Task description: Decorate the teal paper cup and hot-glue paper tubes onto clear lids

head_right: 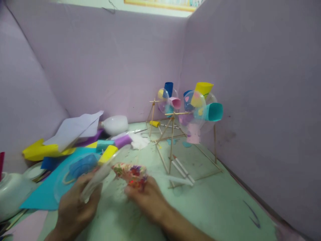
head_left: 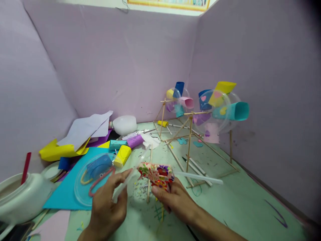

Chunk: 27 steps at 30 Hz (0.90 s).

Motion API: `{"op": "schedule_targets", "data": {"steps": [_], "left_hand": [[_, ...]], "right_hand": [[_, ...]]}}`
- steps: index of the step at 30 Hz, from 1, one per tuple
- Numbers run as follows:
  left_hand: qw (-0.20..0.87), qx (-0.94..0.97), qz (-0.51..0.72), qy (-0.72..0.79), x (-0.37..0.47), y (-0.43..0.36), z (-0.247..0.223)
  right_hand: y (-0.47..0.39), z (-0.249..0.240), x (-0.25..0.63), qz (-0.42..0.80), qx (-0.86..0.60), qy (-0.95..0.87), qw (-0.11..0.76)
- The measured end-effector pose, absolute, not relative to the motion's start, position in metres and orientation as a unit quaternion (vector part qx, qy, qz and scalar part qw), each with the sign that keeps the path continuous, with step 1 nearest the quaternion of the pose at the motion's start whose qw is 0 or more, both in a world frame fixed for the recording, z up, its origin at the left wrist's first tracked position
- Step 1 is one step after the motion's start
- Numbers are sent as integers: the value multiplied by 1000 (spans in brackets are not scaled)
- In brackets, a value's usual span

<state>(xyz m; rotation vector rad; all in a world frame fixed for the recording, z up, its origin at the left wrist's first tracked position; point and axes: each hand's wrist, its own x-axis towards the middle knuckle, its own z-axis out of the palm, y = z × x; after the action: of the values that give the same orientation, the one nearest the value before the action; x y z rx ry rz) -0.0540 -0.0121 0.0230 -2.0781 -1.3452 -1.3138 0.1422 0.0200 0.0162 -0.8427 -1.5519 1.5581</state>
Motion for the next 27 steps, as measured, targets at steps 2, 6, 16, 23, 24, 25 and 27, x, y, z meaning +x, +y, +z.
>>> {"op": "schedule_targets", "data": {"steps": [2, 6, 16, 23, 24, 25, 27], "left_hand": [[158, -716, -475, -487, -54, -12, 20], [109, -692, -502, -508, -53, -14, 6], [-195, -499, -573, -620, -39, -10, 35], [-210, -494, -584, -609, -41, -9, 30], [-187, -510, -581, -605, -42, -10, 25], [-157, -530, -575, -603, -43, -10, 20], [-80, -577, -554, -595, -46, -12, 10]], "right_hand": [[20, 16, 143, 591, -326, -627, 390], [19, 16, 143, 525, -361, -684, 356], [21, 12, 143, 180, -403, -860, 258], [20, 14, 140, 258, -448, -817, 256], [19, 14, 139, 336, -445, -781, 282], [19, 15, 139, 428, -433, -733, 302], [19, 15, 139, 623, -396, -601, 306]]}}
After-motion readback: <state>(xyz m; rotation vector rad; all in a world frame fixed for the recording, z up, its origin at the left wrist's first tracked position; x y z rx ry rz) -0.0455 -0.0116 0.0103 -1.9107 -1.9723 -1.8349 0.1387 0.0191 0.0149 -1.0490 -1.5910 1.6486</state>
